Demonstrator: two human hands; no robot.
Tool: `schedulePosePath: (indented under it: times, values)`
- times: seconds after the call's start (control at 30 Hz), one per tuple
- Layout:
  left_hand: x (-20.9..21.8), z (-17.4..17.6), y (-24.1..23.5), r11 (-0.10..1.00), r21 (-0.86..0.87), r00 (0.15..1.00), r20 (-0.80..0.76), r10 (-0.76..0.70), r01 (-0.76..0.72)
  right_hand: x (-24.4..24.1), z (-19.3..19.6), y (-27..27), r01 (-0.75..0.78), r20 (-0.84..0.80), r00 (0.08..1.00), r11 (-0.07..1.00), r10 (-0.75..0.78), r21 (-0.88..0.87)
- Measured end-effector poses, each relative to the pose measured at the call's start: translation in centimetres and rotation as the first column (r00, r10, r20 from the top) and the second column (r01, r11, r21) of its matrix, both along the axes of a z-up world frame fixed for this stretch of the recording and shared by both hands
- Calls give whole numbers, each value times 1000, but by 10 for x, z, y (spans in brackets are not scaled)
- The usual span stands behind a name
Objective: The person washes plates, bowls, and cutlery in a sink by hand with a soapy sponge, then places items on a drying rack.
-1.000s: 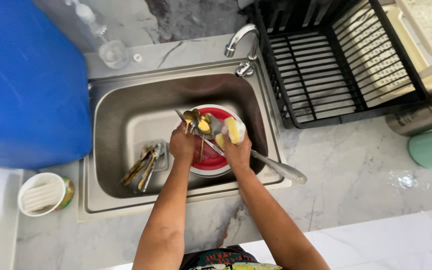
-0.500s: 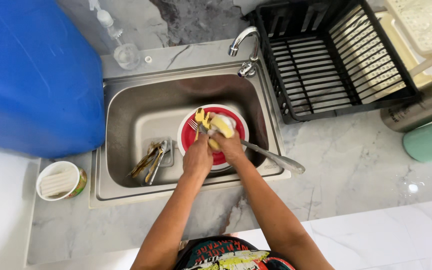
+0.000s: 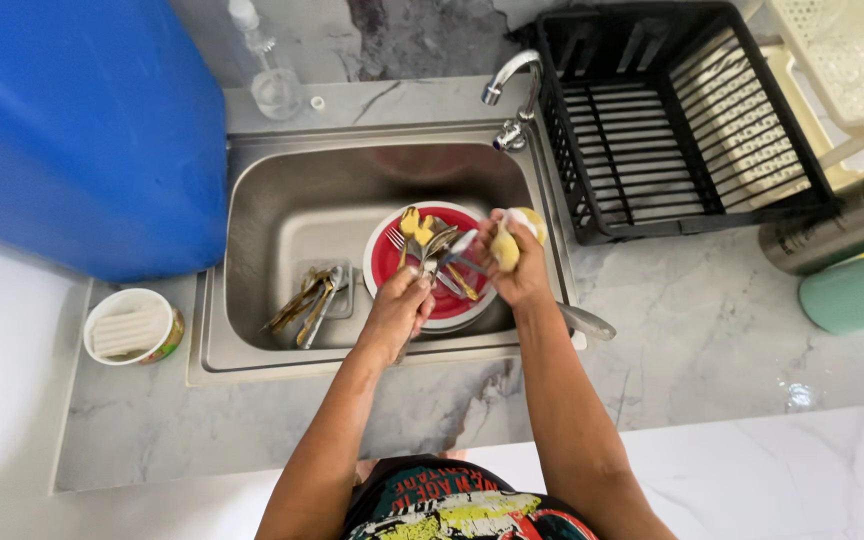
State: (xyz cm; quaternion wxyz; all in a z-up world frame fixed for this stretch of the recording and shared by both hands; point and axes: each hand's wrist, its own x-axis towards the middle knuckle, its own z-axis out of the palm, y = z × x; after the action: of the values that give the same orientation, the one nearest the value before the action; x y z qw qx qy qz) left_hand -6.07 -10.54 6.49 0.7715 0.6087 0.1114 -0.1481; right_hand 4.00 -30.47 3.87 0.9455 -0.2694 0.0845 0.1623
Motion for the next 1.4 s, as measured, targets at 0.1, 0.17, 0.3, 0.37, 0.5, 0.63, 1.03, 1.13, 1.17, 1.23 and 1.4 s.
schedulePosePath:
  times: [0.1,0.17,0.3,0.37,0.5,0.63,1.03,1.13,1.17,1.23,1.4]
  values:
    - [1,-3,4,917,-398,975,-193,-109,24,-27,21,22,-92,306,948,996,89,-4]
    - [1,-6,-1,884,-467,967,-212,-140,26,-45,59,42,-82,335,934,987,125,-141]
    - [0,11,-2,955,-295,990,-124,-64,25,-30,51,55,218,354,935,738,29,-638]
    - [3,8,0,994,-92,997,-33,-65,61,-22,41,48,222,303,951,537,67,-814]
    - [1,12,5,838,528,971,94,-219,138,-17,25,42,219,231,966,111,113,-969]
    - [7,8,1,746,653,973,59,-224,132,-23,42,39,199,179,979,244,-100,-949]
    - [-9,32,-3,637,761,958,76,-275,122,-23,41,39,338,324,902,2,285,-941]
    - [-10,27,-3,668,741,968,111,-225,70,-29,51,38,285,269,957,187,-107,-940]
    - [-11,26,-3,697,715,981,93,-173,56,-35,65,42,331,272,943,453,-191,-828]
    - [-11,29,-3,725,688,991,66,-114,38,-41,77,44,358,241,934,676,-264,-644]
    - [-5,27,-7,814,579,999,5,46,-41,-55,48,40,-28,117,990,928,77,-373]
